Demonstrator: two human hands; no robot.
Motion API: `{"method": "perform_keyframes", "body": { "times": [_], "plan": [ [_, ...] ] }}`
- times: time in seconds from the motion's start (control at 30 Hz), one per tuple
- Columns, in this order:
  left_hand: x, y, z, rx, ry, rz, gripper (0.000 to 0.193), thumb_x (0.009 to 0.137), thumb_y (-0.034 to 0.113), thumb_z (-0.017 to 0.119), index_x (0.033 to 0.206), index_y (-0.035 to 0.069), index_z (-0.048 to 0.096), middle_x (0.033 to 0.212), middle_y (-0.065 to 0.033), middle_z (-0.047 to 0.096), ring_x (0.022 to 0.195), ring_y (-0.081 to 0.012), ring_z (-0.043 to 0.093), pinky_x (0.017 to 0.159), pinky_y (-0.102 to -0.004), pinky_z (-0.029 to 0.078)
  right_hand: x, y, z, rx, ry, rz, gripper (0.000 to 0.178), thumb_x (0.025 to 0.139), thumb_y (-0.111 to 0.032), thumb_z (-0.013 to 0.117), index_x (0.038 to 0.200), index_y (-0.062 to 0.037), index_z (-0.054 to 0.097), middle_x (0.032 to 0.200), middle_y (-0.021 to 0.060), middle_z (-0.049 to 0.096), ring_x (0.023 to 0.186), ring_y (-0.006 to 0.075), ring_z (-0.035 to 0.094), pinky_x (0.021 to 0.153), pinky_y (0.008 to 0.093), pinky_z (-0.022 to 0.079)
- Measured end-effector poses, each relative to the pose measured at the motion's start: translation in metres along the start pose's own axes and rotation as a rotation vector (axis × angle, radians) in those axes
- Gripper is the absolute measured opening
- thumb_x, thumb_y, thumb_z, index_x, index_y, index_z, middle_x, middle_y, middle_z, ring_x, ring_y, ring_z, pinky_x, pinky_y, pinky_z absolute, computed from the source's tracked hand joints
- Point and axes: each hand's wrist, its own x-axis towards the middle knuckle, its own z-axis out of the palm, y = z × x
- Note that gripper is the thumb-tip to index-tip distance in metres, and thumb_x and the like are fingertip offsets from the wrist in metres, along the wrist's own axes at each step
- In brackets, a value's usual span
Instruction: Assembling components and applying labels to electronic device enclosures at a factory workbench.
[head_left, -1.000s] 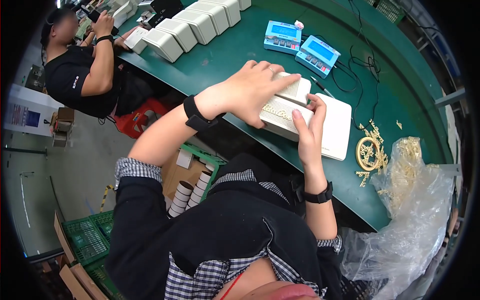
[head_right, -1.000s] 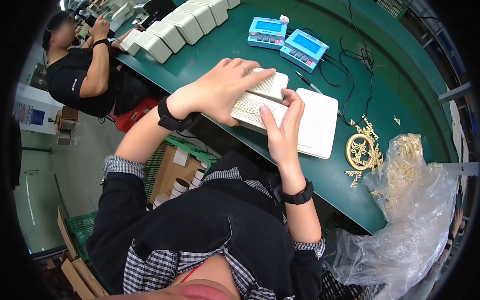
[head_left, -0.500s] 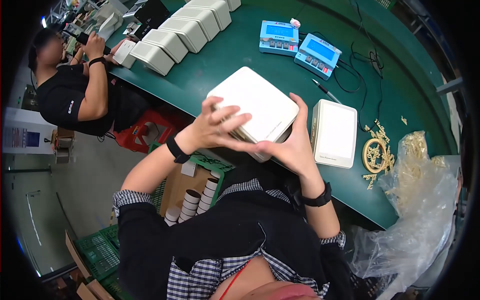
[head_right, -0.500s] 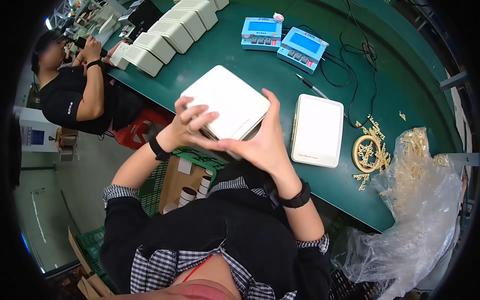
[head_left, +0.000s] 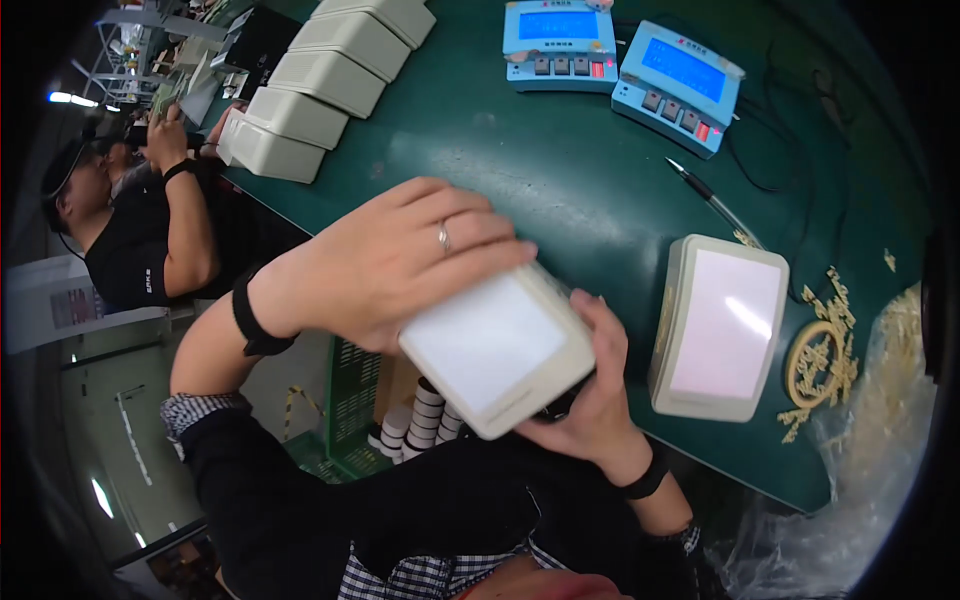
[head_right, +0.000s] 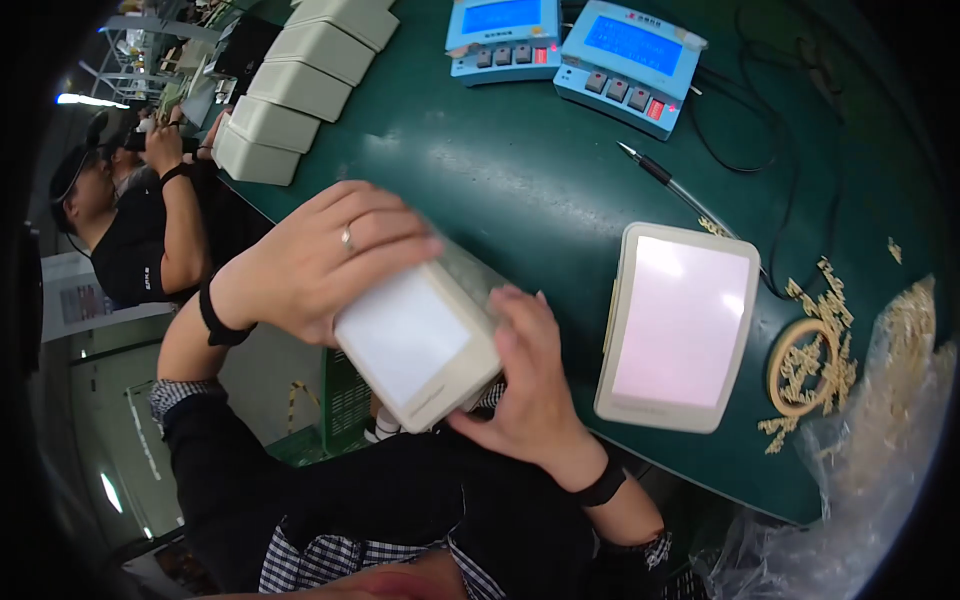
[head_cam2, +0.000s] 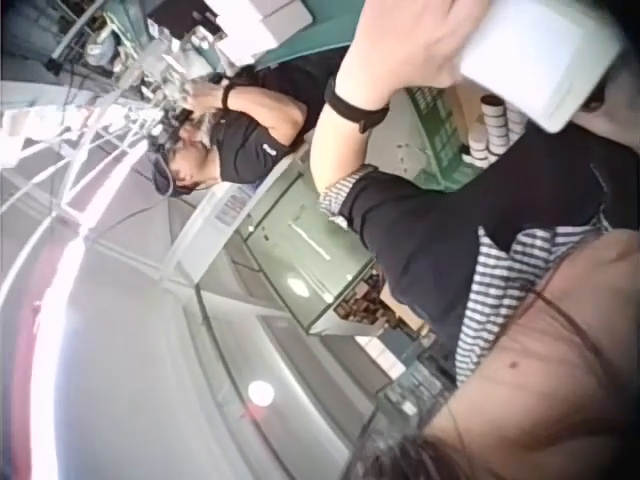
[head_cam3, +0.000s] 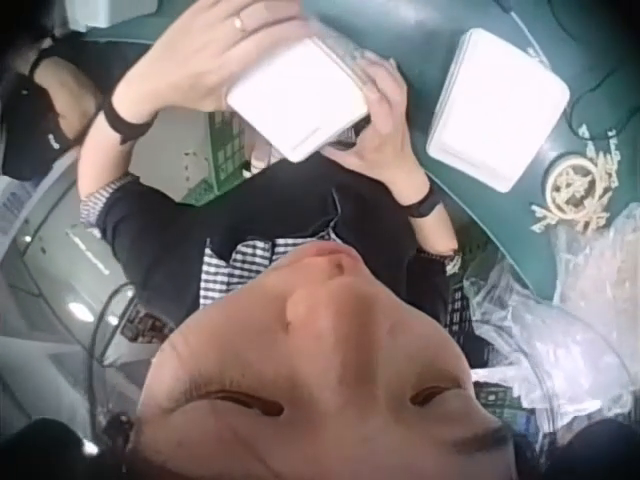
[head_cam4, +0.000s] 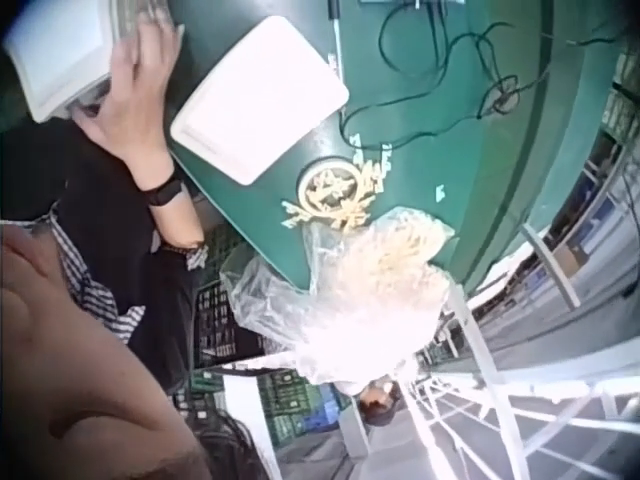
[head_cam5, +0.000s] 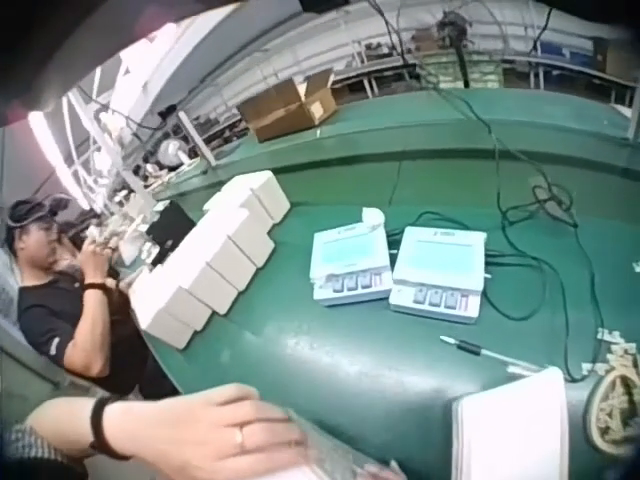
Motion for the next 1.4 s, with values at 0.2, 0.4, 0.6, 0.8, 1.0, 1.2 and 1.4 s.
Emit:
{"method": "perform_keyframes", "body": {
  "times": [0.2,0.4,0.6,0.8,1.0,1.2,1.4],
  "plan": [
    [-0.002,0.006,0.016,-0.104,-0.115,-0.024,0.064,0.061,0.037,0.078,0.113,0.007,0.058,0.117,-0.0102,0.052,0.105,-0.029,0.053,0.089,-0.0492,0.042,-0.01,0.014,-0.003,0.098,-0.042,-0.06,0.09,0.068,-0.024,0.083,0.14,-0.0276,0.029,0.136,0.0226,0.037,0.124,0.0473,0.042,0.1,0.0652,0.033],
    [0.006,-0.003,0.012,-0.209,-0.174,-0.009,0.06,0.064,0.035,0.076,0.115,0.009,0.058,0.116,-0.006,0.054,0.104,-0.0255,0.053,0.087,-0.0437,0.041,-0.003,0.014,-0.003,0.18,-0.063,0.086,0.087,0.068,-0.025,0.083,0.137,-0.0304,0.031,0.137,0.025,0.035,0.121,0.0479,0.043,0.098,0.0652,0.035],
    [0.002,-0.005,0.021,-0.257,-0.104,0.019,0.044,0.07,0.035,0.073,0.107,0.014,0.062,0.117,-0.0032,0.058,0.099,-0.0267,0.054,0.082,-0.045,0.042,0.001,0.019,0.001,0.24,-0.044,0.158,0.09,0.065,-0.026,0.086,0.138,-0.0251,0.033,0.141,0.0269,0.034,0.122,0.0452,0.044,0.1,0.0581,0.037],
    [0.004,-0.006,0.022,-0.259,-0.056,0.047,0.05,0.068,0.034,0.073,0.112,0.016,0.06,0.121,0.0008,0.061,0.097,-0.0255,0.054,0.078,-0.0419,0.04,0.022,0.01,-0.018,0.443,-0.122,0.338,0.108,0.053,-0.031,0.091,0.141,-0.0135,0.032,0.141,0.0234,0.04,0.124,0.0428,0.043,0.103,0.0512,0.035],
    [0.006,-0.007,0.017,-0.333,-0.102,0.028,0.059,0.06,0.036,0.076,0.114,0.016,0.059,0.124,0.001,0.06,0.098,-0.0262,0.052,0.08,-0.0425,0.039,0.033,0.006,-0.02,0.239,-0.177,0.323,0.113,0.044,-0.033,0.093,0.139,-0.0101,0.037,0.137,0.0172,0.048,0.124,0.0378,0.044,0.104,0.0486,0.033],
    [0.003,-0.003,0.022,-0.321,-0.069,0.014,0.078,0.048,0.037,0.08,0.119,0.015,0.055,0.125,-0.002,0.058,0.101,-0.0287,0.05,0.082,-0.0434,0.039,0.038,0.003,-0.022,0.143,-0.246,0.345,0.112,0.039,-0.031,0.094,0.135,-0.0088,0.042,0.133,0.0133,0.051,0.121,0.0347,0.046,0.103,0.0455,0.034],
    [0.0,-0.008,0.018,-0.285,-0.054,-0.017,0.094,0.039,0.036,0.082,0.126,0.014,0.052,0.121,0.0012,0.057,0.104,-0.0288,0.051,0.084,-0.0413,0.039,0.036,0.005,-0.02,0.214,-0.201,0.406,0.112,0.037,-0.027,0.094,0.134,-0.0083,0.042,0.129,0.0125,0.053,0.12,0.0338,0.047,0.103,0.0445,0.034]
  ]
}}
